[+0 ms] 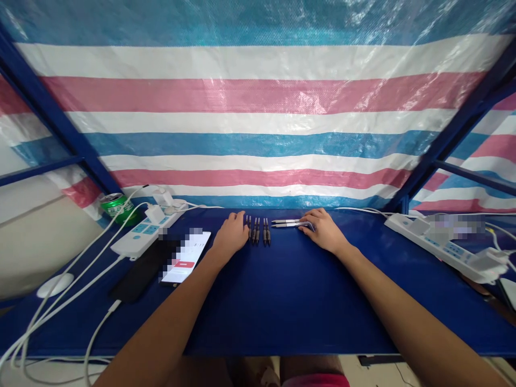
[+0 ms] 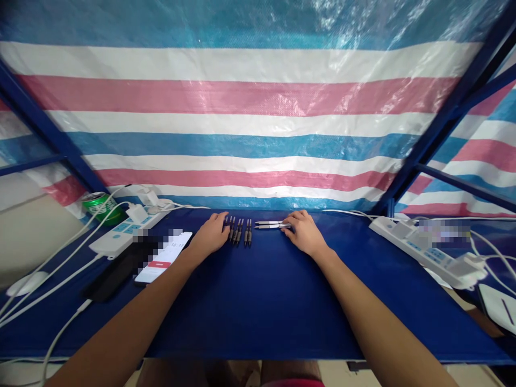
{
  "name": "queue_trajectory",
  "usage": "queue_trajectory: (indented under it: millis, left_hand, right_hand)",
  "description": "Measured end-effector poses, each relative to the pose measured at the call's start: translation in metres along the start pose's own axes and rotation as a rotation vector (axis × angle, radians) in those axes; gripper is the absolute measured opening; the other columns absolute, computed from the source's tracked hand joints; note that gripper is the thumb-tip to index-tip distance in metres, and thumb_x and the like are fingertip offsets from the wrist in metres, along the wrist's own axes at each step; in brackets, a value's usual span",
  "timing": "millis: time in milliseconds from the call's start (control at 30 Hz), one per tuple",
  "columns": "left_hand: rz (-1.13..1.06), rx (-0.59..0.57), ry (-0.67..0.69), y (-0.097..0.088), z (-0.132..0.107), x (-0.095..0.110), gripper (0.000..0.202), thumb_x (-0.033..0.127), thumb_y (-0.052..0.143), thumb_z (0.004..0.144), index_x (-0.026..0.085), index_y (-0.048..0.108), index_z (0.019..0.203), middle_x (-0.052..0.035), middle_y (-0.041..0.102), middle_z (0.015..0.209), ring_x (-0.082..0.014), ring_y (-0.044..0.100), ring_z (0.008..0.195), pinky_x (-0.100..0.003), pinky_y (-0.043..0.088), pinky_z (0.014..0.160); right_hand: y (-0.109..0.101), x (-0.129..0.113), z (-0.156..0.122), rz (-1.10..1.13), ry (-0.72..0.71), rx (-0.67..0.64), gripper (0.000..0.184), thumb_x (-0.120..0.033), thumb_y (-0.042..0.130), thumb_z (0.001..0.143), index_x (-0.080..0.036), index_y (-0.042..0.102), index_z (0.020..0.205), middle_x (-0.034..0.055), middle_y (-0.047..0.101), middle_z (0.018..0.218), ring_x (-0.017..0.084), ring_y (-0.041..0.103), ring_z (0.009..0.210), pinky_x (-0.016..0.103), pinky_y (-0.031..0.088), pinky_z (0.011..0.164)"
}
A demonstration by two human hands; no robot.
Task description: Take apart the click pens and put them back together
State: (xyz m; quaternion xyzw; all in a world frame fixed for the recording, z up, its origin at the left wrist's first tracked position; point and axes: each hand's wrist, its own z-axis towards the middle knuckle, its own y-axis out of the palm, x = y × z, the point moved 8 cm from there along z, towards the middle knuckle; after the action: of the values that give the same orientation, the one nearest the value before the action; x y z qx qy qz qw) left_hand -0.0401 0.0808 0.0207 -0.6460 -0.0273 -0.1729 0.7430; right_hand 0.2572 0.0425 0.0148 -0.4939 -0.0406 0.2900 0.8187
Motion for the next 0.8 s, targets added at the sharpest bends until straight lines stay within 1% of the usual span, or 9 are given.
queue_trajectory:
  millis: [67, 200, 367, 467, 567, 667, 733, 800]
  left_hand:
    - [-0.049, -0.013, -0.006, 0.002, 0.003, -0.003, 0.056, 0.025, 0.049, 0.100, 0.014, 0.049, 0.155, -0.0202, 0.059, 0.143, -0.0340, 0.065, 0.124, -0.043, 0.049, 0.106]
    - [-0.122, -0.021, -0.026, 0.006, 0.008, -0.008, 0.063, 0.028, 0.057, 0.096, 0.015, 0.047, 0.156, -0.0177, 0.062, 0.141, -0.0301, 0.069, 0.116, -0.040, 0.050, 0.106]
    - [-0.211, 0.004, -0.047, 0.002, 0.012, -0.013, 0.070, 0.028, 0.066, 0.090, 0.014, 0.046, 0.156, -0.0174, 0.065, 0.139, -0.0285, 0.069, 0.113, -0.038, 0.053, 0.100]
    - [-0.305, -0.007, -0.083, 0.001, 0.015, -0.019, 0.075, 0.028, 0.073, 0.085, 0.015, 0.046, 0.155, -0.0169, 0.067, 0.138, -0.0263, 0.072, 0.102, -0.038, 0.055, 0.094]
    - [-0.391, -0.008, -0.110, 0.001, 0.017, -0.024, 0.078, 0.028, 0.077, 0.081, 0.019, 0.047, 0.153, -0.0152, 0.071, 0.134, -0.0233, 0.074, 0.089, -0.037, 0.057, 0.086]
    - [-0.443, 0.008, -0.135, 0.001, 0.015, -0.026, 0.079, 0.025, 0.080, 0.076, 0.020, 0.050, 0.150, -0.0135, 0.076, 0.126, -0.0239, 0.076, 0.087, -0.035, 0.057, 0.081]
    - [-0.463, 0.031, -0.133, -0.003, 0.012, -0.024, 0.078, 0.023, 0.079, 0.075, 0.018, 0.052, 0.148, -0.0125, 0.080, 0.117, -0.0258, 0.077, 0.088, -0.035, 0.056, 0.080]
    - [-0.488, 0.021, -0.122, -0.006, 0.008, -0.020, 0.077, 0.022, 0.079, 0.075, 0.017, 0.052, 0.147, -0.0103, 0.082, 0.104, -0.0275, 0.077, 0.088, -0.036, 0.056, 0.078]
  right_hand:
    - [0.002, 0.001, 0.000, -0.012, 0.004, -0.011, 0.022, -0.034, 0.067, 0.100, -0.025, 0.078, 0.116, 0.0109, 0.073, 0.119, 0.032, 0.060, 0.116, 0.052, 0.052, 0.102]
    - [0.005, 0.004, 0.000, -0.042, 0.025, -0.019, 0.022, -0.032, 0.065, 0.101, -0.025, 0.080, 0.115, 0.0115, 0.073, 0.118, 0.032, 0.060, 0.115, 0.051, 0.052, 0.102]
    - [0.004, 0.008, 0.000, -0.053, 0.032, -0.017, 0.021, -0.029, 0.064, 0.101, -0.024, 0.079, 0.114, 0.0115, 0.073, 0.116, 0.031, 0.060, 0.112, 0.050, 0.052, 0.100]
    - [0.002, 0.007, 0.000, -0.059, 0.028, -0.008, 0.019, -0.028, 0.065, 0.101, -0.024, 0.078, 0.113, 0.0115, 0.074, 0.115, 0.032, 0.060, 0.111, 0.049, 0.053, 0.099]
    - [-0.004, 0.006, 0.000, -0.063, 0.037, 0.004, 0.022, -0.030, 0.066, 0.099, -0.024, 0.076, 0.118, 0.0115, 0.074, 0.114, 0.032, 0.061, 0.111, 0.050, 0.052, 0.099]
    - [-0.014, 0.018, -0.004, -0.121, 0.117, 0.005, 0.025, -0.033, 0.063, 0.100, -0.023, 0.075, 0.119, 0.0126, 0.075, 0.115, 0.034, 0.061, 0.112, 0.051, 0.050, 0.099]
    - [-0.024, 0.035, -0.010, -0.222, 0.242, 0.008, 0.026, -0.035, 0.060, 0.100, -0.021, 0.076, 0.115, 0.0144, 0.075, 0.114, 0.036, 0.061, 0.112, 0.052, 0.048, 0.099]
    - [-0.030, 0.052, -0.018, -0.320, 0.339, -0.035, 0.026, -0.034, 0.058, 0.100, -0.020, 0.077, 0.113, 0.0160, 0.075, 0.114, 0.038, 0.062, 0.113, 0.052, 0.047, 0.098]
